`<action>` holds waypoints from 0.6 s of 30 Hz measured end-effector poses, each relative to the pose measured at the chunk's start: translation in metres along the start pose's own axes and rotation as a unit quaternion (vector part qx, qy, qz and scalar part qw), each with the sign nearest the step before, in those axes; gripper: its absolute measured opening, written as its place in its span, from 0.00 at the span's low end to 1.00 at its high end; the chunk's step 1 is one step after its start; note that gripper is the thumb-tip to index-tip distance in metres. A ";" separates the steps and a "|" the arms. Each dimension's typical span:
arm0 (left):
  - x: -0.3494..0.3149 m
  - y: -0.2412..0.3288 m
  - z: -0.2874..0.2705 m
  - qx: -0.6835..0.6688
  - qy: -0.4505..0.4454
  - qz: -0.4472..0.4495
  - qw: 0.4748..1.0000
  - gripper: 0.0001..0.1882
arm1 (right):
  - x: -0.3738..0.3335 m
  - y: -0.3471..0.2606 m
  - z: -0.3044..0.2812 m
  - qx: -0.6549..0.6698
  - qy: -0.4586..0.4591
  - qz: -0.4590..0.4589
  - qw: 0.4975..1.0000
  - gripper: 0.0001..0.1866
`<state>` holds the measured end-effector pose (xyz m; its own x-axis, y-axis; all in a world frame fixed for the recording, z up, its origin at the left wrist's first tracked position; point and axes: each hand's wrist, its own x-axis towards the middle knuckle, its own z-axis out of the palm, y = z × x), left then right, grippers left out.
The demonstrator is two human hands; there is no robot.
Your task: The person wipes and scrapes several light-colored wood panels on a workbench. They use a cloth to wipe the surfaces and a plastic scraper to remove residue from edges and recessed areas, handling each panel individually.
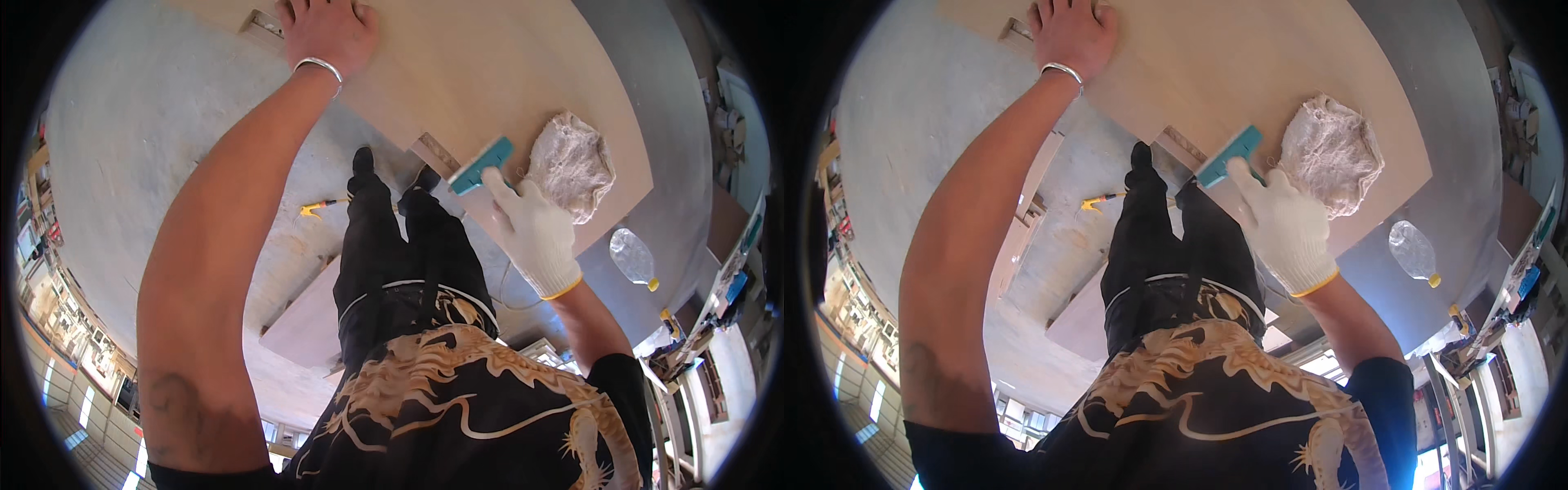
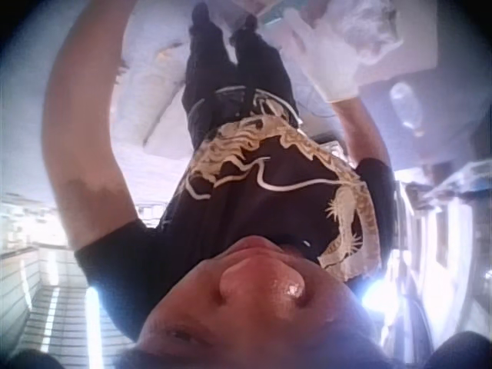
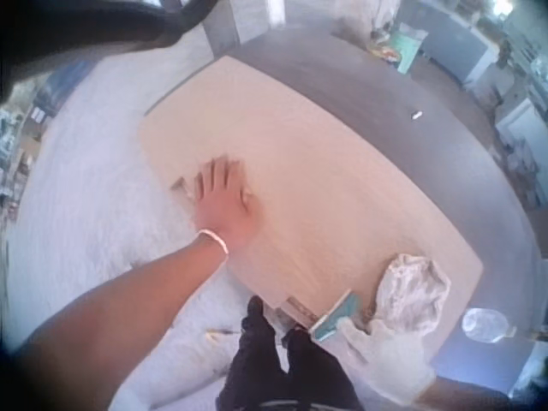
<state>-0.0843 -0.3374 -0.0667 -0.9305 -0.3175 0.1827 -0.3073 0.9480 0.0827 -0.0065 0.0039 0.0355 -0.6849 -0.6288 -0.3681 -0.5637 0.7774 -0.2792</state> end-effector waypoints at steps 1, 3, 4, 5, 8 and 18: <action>-0.001 0.001 0.001 0.003 0.007 -0.002 1.000 0.37 | -0.001 0.000 0.000 -0.001 0.000 -0.001 1.000 0.23; -0.001 0.001 0.002 0.011 0.023 -0.001 1.000 0.37 | -0.002 0.001 0.000 -0.003 0.014 -0.009 1.000 0.23; -0.001 0.002 0.002 0.016 0.023 0.000 1.000 0.36 | -0.002 0.001 -0.001 -0.005 0.027 -0.017 0.999 0.22; -0.002 0.002 0.002 0.021 0.023 0.000 0.999 0.36 | -0.001 0.001 -0.001 -0.021 0.019 -0.008 1.000 0.22; -0.004 0.000 0.002 0.024 0.030 0.000 0.999 0.36 | 0.002 0.000 -0.002 -0.029 -0.012 -0.002 1.000 0.23; -0.002 0.001 0.005 0.004 0.036 0.008 0.999 0.36 | 0.030 -0.006 -0.018 0.014 -0.026 -0.050 0.998 0.24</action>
<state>-0.0843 -0.3358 -0.0722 -0.9184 -0.3032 0.2543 -0.2950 0.9529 0.0706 -0.0318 -0.0202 0.0424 -0.6008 -0.7020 -0.3824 -0.6139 0.7116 -0.3417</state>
